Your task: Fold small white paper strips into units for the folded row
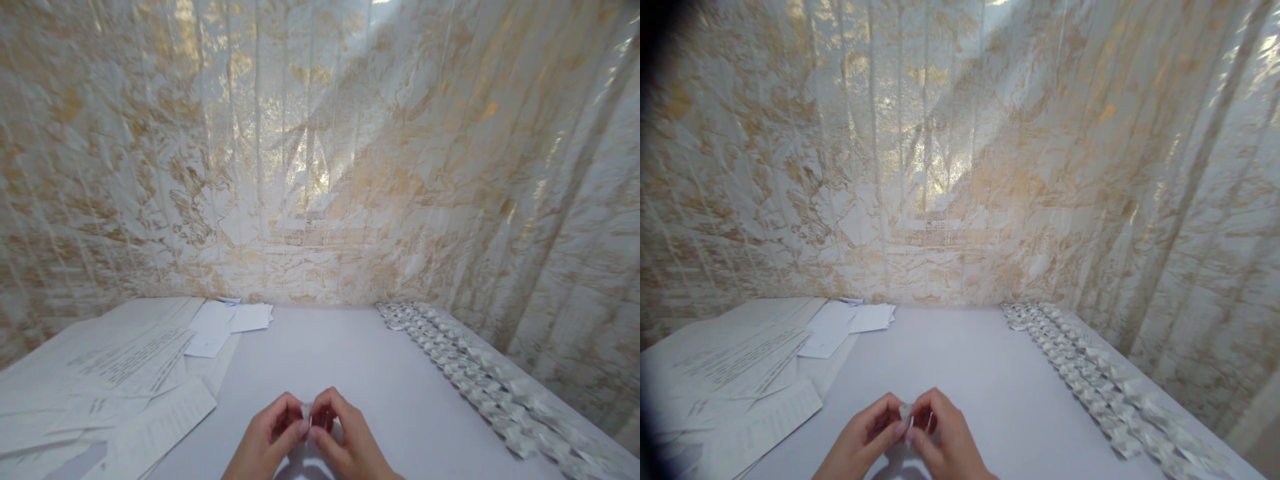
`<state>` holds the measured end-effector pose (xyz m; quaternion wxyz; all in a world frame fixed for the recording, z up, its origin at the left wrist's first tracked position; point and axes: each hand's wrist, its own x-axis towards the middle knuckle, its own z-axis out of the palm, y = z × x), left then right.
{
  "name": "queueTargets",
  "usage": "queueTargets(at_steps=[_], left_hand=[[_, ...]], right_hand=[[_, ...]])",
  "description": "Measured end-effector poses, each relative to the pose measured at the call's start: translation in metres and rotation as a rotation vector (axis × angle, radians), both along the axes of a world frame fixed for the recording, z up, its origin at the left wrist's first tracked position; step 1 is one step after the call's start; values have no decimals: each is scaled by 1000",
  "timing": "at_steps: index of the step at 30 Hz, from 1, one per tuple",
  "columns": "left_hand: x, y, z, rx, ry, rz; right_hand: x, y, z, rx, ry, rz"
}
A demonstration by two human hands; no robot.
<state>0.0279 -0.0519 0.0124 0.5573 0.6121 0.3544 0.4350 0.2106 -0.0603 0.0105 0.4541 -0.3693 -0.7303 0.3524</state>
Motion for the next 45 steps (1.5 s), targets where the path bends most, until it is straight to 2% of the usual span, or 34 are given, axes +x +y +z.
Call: queueTargets(at_steps=[5, 10, 19, 23, 32, 39, 45], left_hand=[[2, 0, -2, -59, 19, -55], [3, -4, 4, -40, 82, -25], [-1, -11, 16, 111, 288, -92], [-1, -12, 19, 154, 316, -108], [-3, -13, 12, 170, 354, -55], [-1, -14, 21, 183, 298, -107], [4, -16, 12, 140, 251, -19]], right_hand=[[-2, -3, 6, -51, 14, 58], [-2, -3, 7, -26, -4, 98], [-2, 0, -2, -139, 83, 138], [-2, 0, -3, -205, 158, 185], [-2, -1, 1, -279, 255, 257], [-7, 5, -13, -292, 280, 200], [-8, 3, -12, -228, 155, 149]])
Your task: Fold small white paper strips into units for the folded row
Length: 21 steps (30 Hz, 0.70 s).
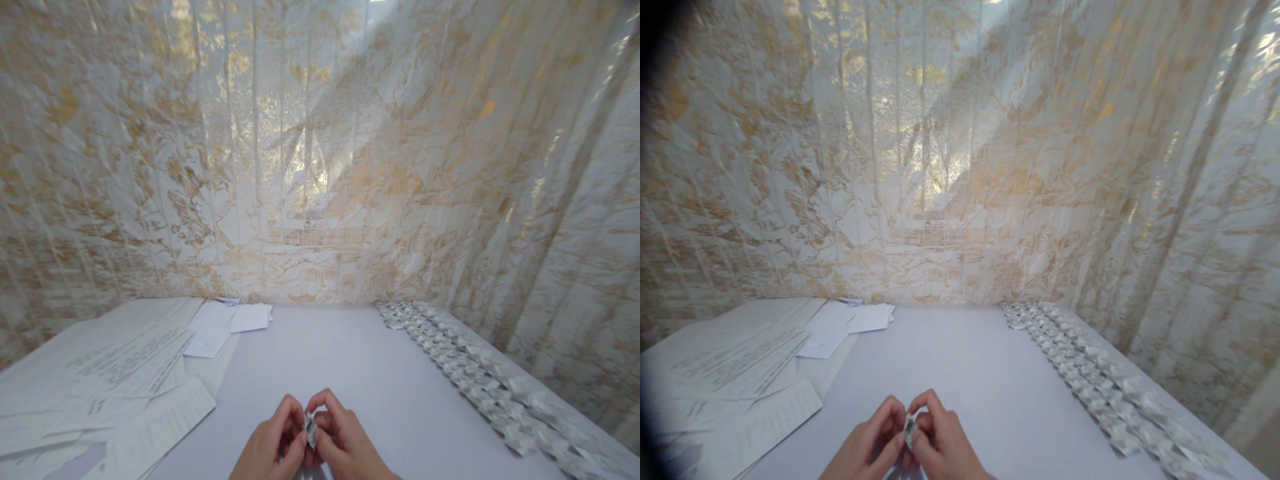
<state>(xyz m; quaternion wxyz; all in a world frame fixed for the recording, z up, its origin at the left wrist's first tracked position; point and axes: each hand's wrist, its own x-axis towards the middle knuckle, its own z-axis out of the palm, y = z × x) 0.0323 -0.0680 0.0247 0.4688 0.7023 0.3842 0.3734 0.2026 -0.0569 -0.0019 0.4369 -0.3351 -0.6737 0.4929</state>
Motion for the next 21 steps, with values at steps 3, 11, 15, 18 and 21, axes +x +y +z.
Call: queueTargets(at_steps=[3, 11, 15, 18, 21], left_hand=[[1, 0, -2, -8, -53, 44], [6, 3, -11, -98, -240, 127], [8, 3, -10, -146, -341, 125], [8, 2, -6, -197, -376, 103], [7, 1, -3, -232, -418, 85]], right_hand=[[1, -2, 2, 39, -82, -48], [2, -5, 3, 85, -184, -79], [-3, -4, -3, 67, -63, -125], [-5, -4, 0, -14, 11, -115], [-5, -6, 7, -42, 57, -89]])
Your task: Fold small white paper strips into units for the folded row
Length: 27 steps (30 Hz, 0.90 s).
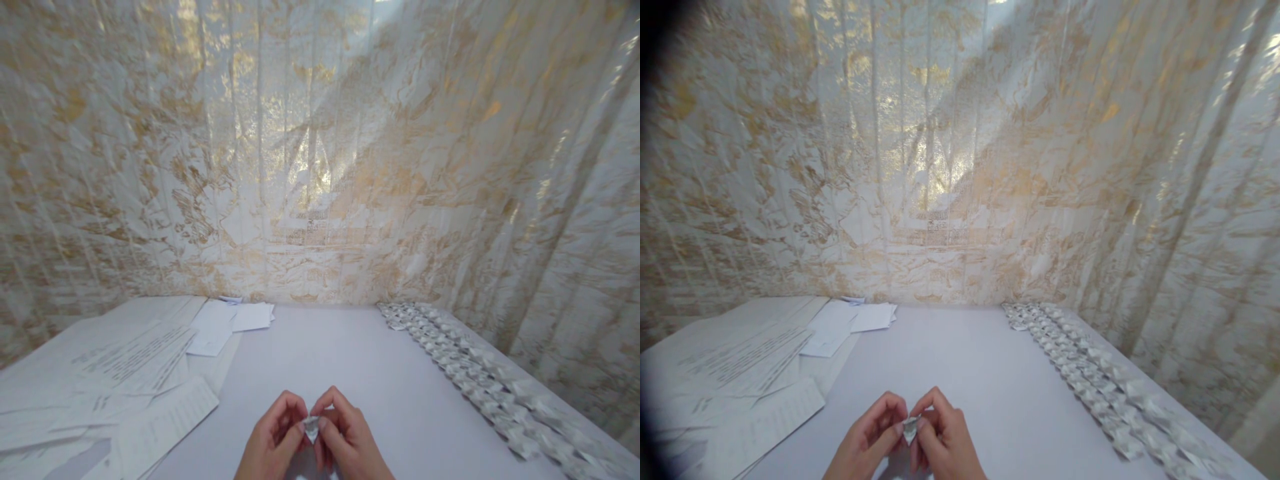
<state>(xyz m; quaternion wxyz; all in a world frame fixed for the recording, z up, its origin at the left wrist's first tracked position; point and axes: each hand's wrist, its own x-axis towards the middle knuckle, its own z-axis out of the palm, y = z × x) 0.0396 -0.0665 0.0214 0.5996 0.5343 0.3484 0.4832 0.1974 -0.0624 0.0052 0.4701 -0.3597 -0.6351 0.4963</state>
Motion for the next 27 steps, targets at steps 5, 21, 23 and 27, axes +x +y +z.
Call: queueTargets(at_steps=[5, 21, 23, 27], left_hand=[[-3, 1, 2, 2, -31, -8], [4, 1, -20, 81, 2, 12], [4, 2, -20, 56, -11, -21], [5, 1, -16, 5, 13, -49]], right_hand=[[1, 0, 2, 8, 102, 12], [2, 1, -10, -21, 161, 74], [4, 0, -6, 20, 100, 50], [9, -3, 0, 174, -37, 15]])
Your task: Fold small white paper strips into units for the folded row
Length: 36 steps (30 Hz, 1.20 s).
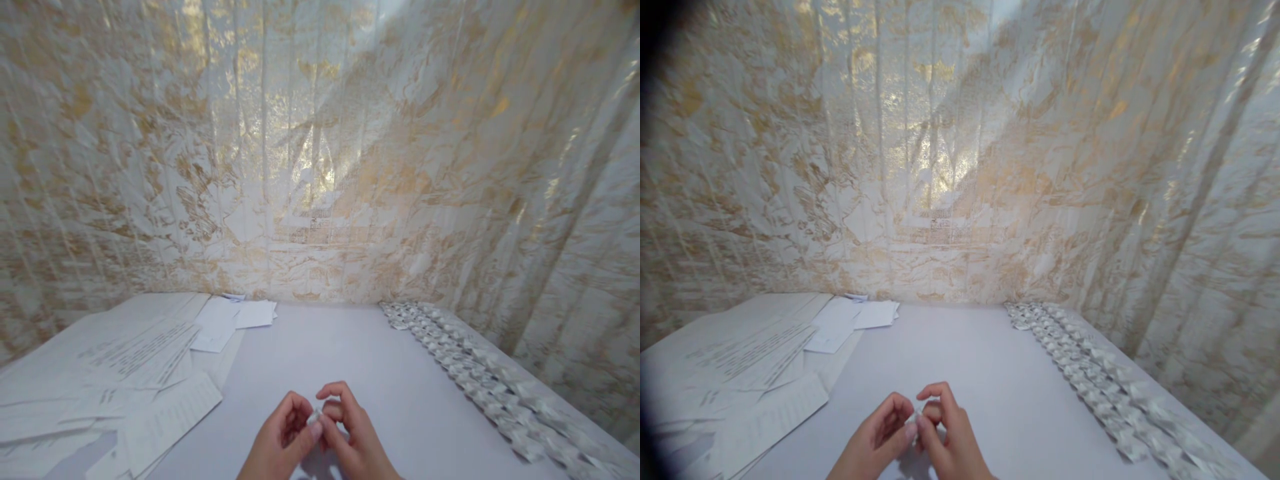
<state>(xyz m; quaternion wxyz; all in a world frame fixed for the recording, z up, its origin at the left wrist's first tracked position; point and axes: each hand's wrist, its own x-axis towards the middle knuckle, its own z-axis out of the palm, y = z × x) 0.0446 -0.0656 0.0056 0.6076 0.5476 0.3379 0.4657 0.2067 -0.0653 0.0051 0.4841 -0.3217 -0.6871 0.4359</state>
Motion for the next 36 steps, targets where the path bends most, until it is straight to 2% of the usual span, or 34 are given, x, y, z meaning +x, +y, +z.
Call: queueTargets(at_steps=[5, 9, 18, 25, 31, 36], left_hand=[[-3, -3, 11, 14, 78, -22], [-6, -1, 13, 44, 138, 18], [-9, -3, 17, 58, 85, -17], [-14, -2, 16, 238, 275, 130], [-14, -3, 21, 310, 325, 181], [-8, -7, 21, 270, 271, 239]], right_hand=[[5, -1, 3, 197, -165, -28], [6, -1, 5, 269, -266, -22], [2, -1, 7, 78, -96, -31], [4, 1, 15, 147, -74, -135], [2, 3, 13, -53, 35, -116], [1, 4, 11, -151, 112, -109]])
